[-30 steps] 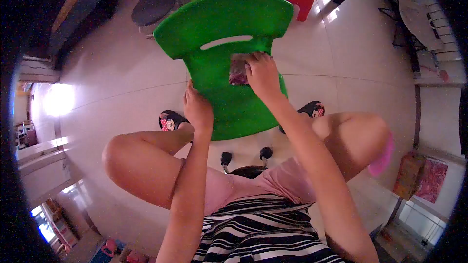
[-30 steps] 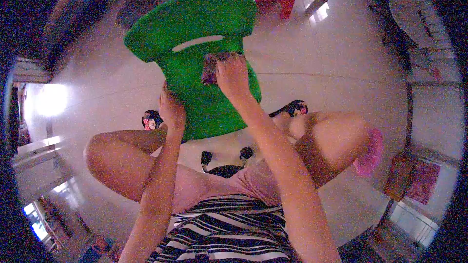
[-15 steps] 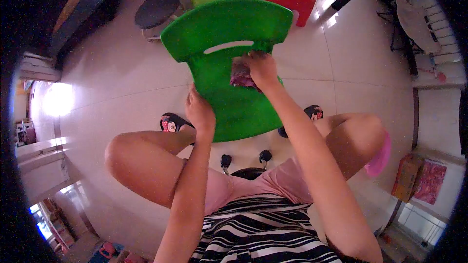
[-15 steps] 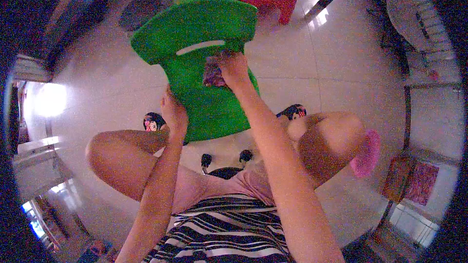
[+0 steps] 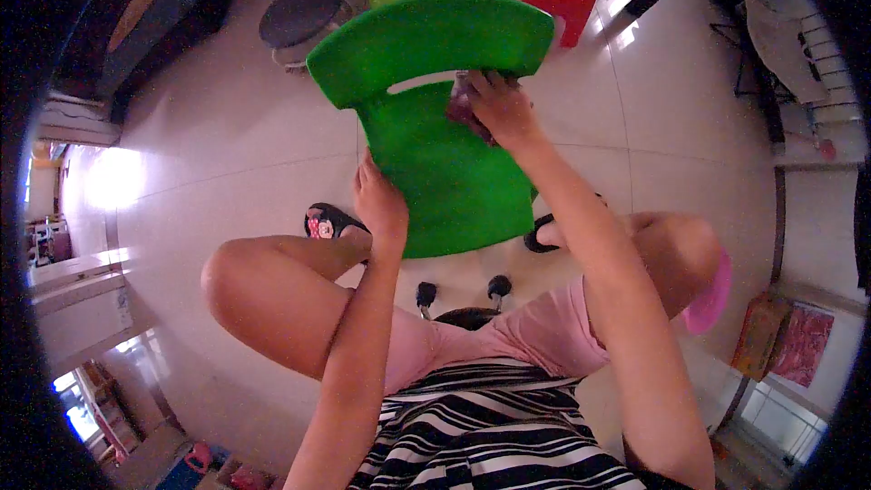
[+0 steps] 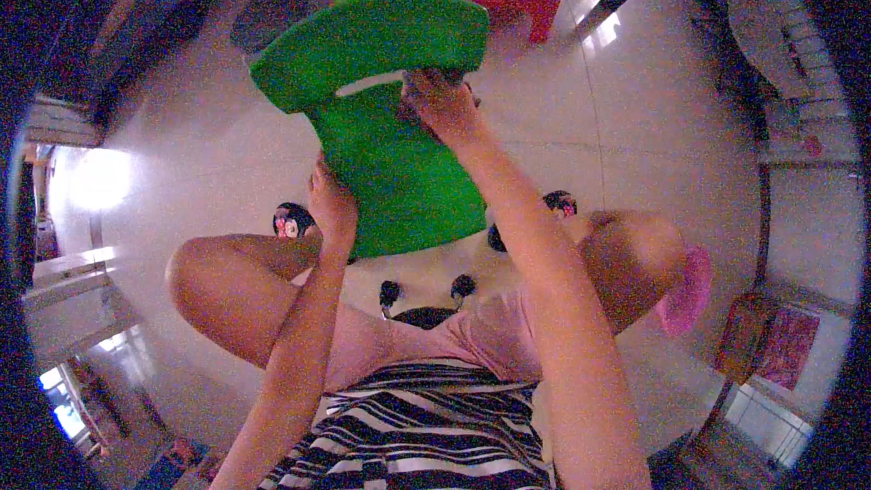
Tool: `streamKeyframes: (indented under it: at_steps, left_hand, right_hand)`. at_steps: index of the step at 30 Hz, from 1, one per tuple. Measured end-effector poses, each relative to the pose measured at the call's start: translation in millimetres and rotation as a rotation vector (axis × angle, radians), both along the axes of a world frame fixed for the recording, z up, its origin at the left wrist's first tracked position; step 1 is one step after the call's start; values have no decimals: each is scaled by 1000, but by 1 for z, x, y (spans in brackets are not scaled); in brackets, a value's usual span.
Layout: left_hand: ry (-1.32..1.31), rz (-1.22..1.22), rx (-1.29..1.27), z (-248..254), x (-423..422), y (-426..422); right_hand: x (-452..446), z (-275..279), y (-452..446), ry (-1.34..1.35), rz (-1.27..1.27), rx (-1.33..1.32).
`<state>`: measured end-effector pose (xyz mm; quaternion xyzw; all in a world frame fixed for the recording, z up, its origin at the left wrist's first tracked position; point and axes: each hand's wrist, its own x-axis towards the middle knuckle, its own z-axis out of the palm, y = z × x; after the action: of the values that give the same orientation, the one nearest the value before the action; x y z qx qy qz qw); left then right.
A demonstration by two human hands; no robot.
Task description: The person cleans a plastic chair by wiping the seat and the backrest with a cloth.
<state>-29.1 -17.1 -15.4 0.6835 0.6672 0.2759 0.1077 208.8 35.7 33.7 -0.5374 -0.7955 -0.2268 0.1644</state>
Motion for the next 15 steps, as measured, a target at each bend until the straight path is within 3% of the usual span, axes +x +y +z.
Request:
streamKeyframes:
  at_steps: [3,9,12,15]
  left_hand:
    - [-15,-3,-1,1,-1,0]
    - [-28,4,-33,-3,0,2]
    - [14,-3,-32,0,1,1]
    - [34,-5,-11,1,1,1]
  right_hand:
    - [-14,-7,-3,137,-146,-127]
    - [-24,-4,-32,142,-154,-91]
    - [-24,-36,-26,75,-236,-191]
    - [-29,-40,-23,-70,-271,-77]
